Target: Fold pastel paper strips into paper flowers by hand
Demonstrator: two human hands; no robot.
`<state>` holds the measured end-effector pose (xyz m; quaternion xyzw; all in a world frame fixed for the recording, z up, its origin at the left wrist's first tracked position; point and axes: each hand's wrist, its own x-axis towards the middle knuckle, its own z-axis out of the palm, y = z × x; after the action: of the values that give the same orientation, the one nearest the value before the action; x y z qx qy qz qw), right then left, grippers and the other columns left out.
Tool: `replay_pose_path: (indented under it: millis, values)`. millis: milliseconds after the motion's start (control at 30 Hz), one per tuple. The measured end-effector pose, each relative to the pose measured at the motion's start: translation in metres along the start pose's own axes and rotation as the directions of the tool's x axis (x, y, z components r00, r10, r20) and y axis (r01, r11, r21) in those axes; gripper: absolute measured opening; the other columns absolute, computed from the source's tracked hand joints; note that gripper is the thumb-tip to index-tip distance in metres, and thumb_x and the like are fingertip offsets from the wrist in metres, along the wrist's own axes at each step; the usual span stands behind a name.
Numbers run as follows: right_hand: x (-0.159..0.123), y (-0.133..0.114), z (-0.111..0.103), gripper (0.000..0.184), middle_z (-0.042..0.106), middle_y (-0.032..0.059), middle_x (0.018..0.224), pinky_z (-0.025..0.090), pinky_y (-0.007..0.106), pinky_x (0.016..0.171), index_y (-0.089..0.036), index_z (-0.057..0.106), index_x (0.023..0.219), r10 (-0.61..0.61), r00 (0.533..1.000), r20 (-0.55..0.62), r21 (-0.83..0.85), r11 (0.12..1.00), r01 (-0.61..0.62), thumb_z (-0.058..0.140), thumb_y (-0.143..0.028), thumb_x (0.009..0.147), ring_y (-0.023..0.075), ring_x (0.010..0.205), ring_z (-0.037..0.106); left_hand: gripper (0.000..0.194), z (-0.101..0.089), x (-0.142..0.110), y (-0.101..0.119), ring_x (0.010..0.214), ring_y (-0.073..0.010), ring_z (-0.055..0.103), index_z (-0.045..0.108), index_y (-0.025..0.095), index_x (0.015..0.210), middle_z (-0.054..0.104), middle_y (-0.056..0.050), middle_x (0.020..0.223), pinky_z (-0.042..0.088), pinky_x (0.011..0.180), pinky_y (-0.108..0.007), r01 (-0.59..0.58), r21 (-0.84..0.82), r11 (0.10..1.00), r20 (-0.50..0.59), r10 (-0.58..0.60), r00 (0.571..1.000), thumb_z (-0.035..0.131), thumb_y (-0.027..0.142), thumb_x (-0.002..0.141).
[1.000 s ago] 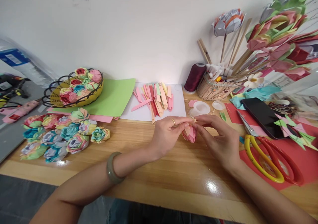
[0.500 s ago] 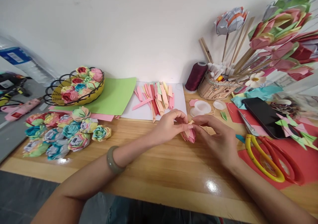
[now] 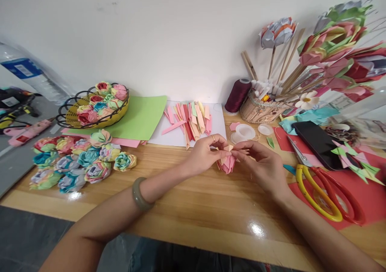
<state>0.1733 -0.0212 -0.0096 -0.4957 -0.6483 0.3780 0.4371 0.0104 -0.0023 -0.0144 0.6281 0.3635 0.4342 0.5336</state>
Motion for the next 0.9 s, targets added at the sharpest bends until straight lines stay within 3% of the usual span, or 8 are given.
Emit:
replay_pose_path:
  millis: [400, 600, 733, 833, 900]
  values:
    - [-0.0009, -0.0002, 0.0005, 0.018, 0.063, 0.0022, 0.077, 0.046, 0.03, 0.065, -0.019, 0.06, 0.081, 0.042, 0.998, 0.04, 0.031, 0.999, -0.043, 0.063, -0.034, 0.073, 0.0157, 0.067, 0.059, 0.008, 0.0032, -0.0049, 0.0051, 0.062, -0.0065, 0.051, 0.049, 0.016, 0.071, 0.051, 0.003, 0.07, 0.044, 0.056, -0.018, 0.004, 0.026, 1.0, -0.006, -0.004, 1.0, 0.056, 0.013, 0.07]
    - [-0.0012, -0.0032, -0.0009, 0.011, 0.061, 0.0023, 0.08, 0.046, 0.03, 0.067, -0.019, 0.06, 0.08, -0.056, 0.997, 0.049, -0.031, 0.998, 0.058, 0.06, -0.029, 0.077, 0.0153, 0.071, 0.058, 0.006, 0.002, -0.0063, 0.0046, 0.067, -0.0083, 0.052, 0.05, 0.016, 0.074, 0.052, 0.002, 0.074, 0.045, 0.055, -0.018, -0.052, 0.078, 0.996, 0.017, 0.051, 0.999, 0.054, 0.013, 0.072]
    - [-0.0032, -0.0048, -0.0019, 0.002, 0.059, 0.002, 0.079, 0.046, 0.029, 0.068, -0.02, 0.059, 0.078, -0.205, 0.978, 0.03, -0.104, 0.973, 0.207, 0.059, -0.022, 0.078, 0.0155, 0.075, 0.056, 0.004, 0.0, -0.0057, 0.0008, 0.074, -0.0106, 0.053, 0.053, 0.016, 0.073, 0.055, 0.0, 0.075, 0.045, 0.062, -0.021, -0.232, 0.196, 0.953, 0.003, 0.236, 0.972, 0.056, 0.015, 0.074]
    - [-0.0054, -0.0056, -0.0024, 0.009, 0.06, 0.0024, 0.081, 0.047, 0.031, 0.07, -0.021, 0.058, 0.085, -0.347, 0.938, 0.003, -0.194, 0.92, 0.341, 0.059, -0.017, 0.078, 0.0168, 0.078, 0.057, 0.004, -0.001, -0.0055, -0.0014, 0.074, -0.0109, 0.054, 0.056, 0.017, 0.073, 0.055, -0.001, 0.075, 0.046, 0.07, -0.025, -0.437, 0.273, 0.857, 0.012, 0.451, 0.893, 0.055, 0.015, 0.077]
    - [-0.0068, -0.0067, -0.0028, 0.014, 0.062, 0.0031, 0.083, 0.048, 0.033, 0.071, -0.022, 0.058, 0.088, -0.452, 0.892, 0.014, -0.244, 0.864, 0.441, 0.058, -0.014, 0.078, 0.0179, 0.08, 0.059, 0.009, -0.0007, -0.0069, -0.0004, 0.075, -0.0114, 0.056, 0.058, 0.018, 0.073, 0.057, -0.002, 0.078, 0.046, 0.071, -0.026, -0.516, 0.326, 0.793, 0.037, 0.534, 0.845, 0.052, 0.015, 0.079]
